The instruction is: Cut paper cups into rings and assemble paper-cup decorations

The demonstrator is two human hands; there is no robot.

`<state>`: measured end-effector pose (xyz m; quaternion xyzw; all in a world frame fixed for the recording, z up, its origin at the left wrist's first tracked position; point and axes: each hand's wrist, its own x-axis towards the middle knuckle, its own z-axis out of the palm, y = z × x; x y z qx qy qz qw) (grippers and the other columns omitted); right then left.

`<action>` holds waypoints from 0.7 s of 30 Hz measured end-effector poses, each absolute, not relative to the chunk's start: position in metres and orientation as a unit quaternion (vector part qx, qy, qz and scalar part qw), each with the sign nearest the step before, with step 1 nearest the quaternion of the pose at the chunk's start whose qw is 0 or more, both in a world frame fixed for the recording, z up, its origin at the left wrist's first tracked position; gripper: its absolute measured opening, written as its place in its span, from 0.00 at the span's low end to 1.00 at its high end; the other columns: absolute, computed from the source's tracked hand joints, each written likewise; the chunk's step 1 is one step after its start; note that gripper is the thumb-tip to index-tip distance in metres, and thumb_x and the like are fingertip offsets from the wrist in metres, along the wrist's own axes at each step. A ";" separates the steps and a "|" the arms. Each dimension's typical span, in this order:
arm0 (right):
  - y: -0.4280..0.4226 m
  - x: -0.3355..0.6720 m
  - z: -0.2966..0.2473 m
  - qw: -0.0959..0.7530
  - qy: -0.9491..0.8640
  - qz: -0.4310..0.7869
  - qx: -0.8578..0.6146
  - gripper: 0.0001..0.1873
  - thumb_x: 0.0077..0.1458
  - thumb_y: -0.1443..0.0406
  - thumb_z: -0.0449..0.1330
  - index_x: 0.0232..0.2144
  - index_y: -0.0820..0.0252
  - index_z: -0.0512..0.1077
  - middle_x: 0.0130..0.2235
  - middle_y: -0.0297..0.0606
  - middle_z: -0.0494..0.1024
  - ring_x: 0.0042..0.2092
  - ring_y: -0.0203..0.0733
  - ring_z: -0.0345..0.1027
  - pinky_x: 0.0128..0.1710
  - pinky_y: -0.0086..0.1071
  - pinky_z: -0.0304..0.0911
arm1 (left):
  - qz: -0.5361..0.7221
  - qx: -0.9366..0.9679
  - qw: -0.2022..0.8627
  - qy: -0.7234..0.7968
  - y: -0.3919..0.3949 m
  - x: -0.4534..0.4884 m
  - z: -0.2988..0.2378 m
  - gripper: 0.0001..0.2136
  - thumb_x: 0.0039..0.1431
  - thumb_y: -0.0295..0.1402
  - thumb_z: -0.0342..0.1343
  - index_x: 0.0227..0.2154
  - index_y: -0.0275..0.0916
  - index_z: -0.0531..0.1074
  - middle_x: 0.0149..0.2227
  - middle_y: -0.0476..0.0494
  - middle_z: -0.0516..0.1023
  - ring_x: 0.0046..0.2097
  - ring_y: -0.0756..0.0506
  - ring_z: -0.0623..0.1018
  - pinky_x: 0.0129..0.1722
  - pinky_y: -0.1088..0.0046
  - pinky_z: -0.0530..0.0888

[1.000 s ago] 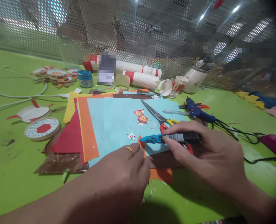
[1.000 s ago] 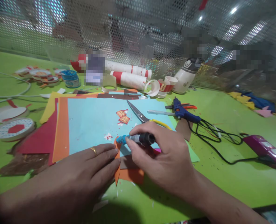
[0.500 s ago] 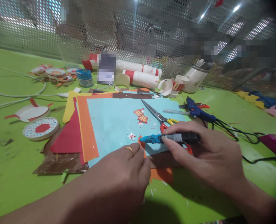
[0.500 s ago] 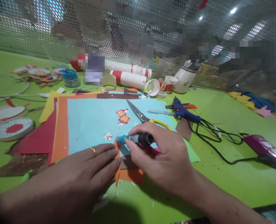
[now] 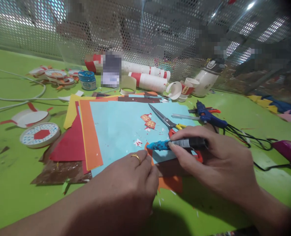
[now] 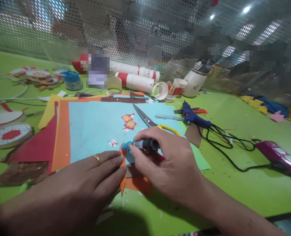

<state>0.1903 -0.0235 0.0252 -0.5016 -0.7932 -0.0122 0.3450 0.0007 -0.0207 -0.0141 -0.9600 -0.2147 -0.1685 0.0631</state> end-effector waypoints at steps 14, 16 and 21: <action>-0.031 0.188 0.029 0.336 -0.780 -0.022 -0.528 0.02 0.51 0.67 0.60 0.28 0.54 0.72 0.26 0.30 0.76 0.25 0.36 0.69 0.25 0.28 0.63 | -0.166 -0.964 0.012 -0.207 -0.021 -0.001 -0.014 0.12 0.57 0.29 0.50 0.41 0.30 0.73 0.41 0.32 0.77 0.45 0.38 0.75 0.47 0.57 0.71; -0.036 0.190 0.035 0.383 -0.727 -0.059 -0.566 0.02 0.52 0.64 0.59 0.29 0.52 0.72 0.26 0.31 0.75 0.25 0.37 0.68 0.26 0.31 0.62 | -0.162 -0.964 0.009 -0.209 -0.021 -0.002 -0.013 0.12 0.57 0.27 0.49 0.42 0.30 0.72 0.42 0.32 0.77 0.46 0.38 0.75 0.47 0.57 0.71; -0.044 0.196 0.045 0.461 -0.643 -0.094 -0.604 0.03 0.52 0.61 0.60 0.30 0.51 0.73 0.27 0.33 0.74 0.27 0.39 0.66 0.24 0.34 0.59 | -0.164 -0.966 0.038 -0.198 -0.021 -0.004 -0.014 0.14 0.56 0.23 0.47 0.44 0.30 0.72 0.42 0.32 0.77 0.47 0.38 0.74 0.47 0.58 0.72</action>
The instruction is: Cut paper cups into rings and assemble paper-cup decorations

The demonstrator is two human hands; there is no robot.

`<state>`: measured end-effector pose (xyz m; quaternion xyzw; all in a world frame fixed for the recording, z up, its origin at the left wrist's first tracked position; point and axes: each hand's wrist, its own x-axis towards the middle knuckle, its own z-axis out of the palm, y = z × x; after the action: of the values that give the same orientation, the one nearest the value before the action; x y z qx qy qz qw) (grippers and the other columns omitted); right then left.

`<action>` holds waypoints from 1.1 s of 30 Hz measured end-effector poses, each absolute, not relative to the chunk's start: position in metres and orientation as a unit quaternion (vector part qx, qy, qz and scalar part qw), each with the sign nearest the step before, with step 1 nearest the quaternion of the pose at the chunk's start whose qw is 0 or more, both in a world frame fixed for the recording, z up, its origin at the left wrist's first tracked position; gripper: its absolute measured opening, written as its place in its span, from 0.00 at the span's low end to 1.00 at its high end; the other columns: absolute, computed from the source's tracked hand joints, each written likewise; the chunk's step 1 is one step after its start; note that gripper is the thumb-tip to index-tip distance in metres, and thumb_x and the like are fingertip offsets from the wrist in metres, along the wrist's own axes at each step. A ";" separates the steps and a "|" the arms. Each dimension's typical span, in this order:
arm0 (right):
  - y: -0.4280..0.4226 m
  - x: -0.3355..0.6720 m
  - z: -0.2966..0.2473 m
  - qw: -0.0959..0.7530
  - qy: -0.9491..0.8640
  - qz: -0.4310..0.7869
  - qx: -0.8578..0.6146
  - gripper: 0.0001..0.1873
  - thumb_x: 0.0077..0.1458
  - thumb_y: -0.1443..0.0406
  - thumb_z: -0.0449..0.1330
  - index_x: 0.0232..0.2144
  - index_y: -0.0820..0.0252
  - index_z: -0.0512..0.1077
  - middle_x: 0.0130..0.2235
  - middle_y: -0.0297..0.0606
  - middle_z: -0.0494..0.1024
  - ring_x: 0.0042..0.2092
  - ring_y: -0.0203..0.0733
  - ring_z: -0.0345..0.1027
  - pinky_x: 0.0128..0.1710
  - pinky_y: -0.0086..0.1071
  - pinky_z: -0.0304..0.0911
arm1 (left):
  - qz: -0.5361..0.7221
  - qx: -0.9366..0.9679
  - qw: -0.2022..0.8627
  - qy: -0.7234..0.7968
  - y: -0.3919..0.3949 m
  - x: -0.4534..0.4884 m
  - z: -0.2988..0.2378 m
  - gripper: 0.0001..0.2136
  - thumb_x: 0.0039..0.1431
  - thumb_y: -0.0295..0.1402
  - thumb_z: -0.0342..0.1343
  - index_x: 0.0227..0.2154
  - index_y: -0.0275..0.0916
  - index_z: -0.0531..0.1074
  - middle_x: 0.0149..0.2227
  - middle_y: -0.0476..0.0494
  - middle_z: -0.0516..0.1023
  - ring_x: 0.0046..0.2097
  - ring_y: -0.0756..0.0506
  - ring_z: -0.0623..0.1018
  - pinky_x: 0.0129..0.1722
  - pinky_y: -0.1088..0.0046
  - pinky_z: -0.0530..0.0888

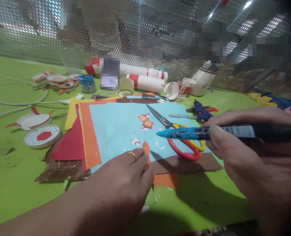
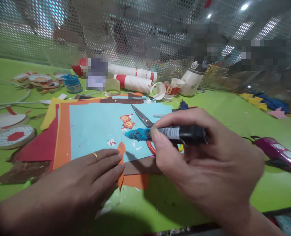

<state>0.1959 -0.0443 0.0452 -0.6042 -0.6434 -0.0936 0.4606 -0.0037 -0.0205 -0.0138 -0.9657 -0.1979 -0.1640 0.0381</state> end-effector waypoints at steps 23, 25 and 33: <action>-0.024 0.197 0.052 0.481 -0.701 -0.009 -0.527 0.02 0.52 0.65 0.61 0.31 0.56 0.73 0.26 0.30 0.76 0.25 0.34 0.69 0.25 0.26 0.65 | -0.137 -0.973 0.024 -0.184 -0.023 -0.003 -0.005 0.09 0.57 0.23 0.49 0.39 0.32 0.70 0.36 0.37 0.76 0.41 0.43 0.75 0.44 0.63 0.71; -0.015 0.187 0.071 0.490 -0.719 0.000 -0.493 0.04 0.51 0.64 0.62 0.32 0.57 0.74 0.28 0.31 0.77 0.26 0.34 0.70 0.25 0.26 0.65 | -0.140 -0.975 0.041 -0.169 -0.020 -0.002 -0.011 0.07 0.56 0.24 0.50 0.36 0.32 0.70 0.33 0.38 0.75 0.39 0.43 0.74 0.43 0.63 0.71; 0.118 0.066 0.107 0.445 -0.734 0.212 -0.468 0.05 0.53 0.69 0.59 0.33 0.64 0.74 0.23 0.32 0.72 0.24 0.32 0.65 0.22 0.24 0.61 | -0.170 -0.971 0.104 -0.129 -0.009 -0.001 -0.035 0.04 0.54 0.26 0.52 0.25 0.34 0.69 0.25 0.40 0.72 0.30 0.45 0.72 0.35 0.64 0.69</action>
<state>0.0665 0.1178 0.1065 -0.4675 -0.7337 0.2119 0.4451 -0.0007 -0.0087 -0.0346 -0.9715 -0.1288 -0.1697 0.1041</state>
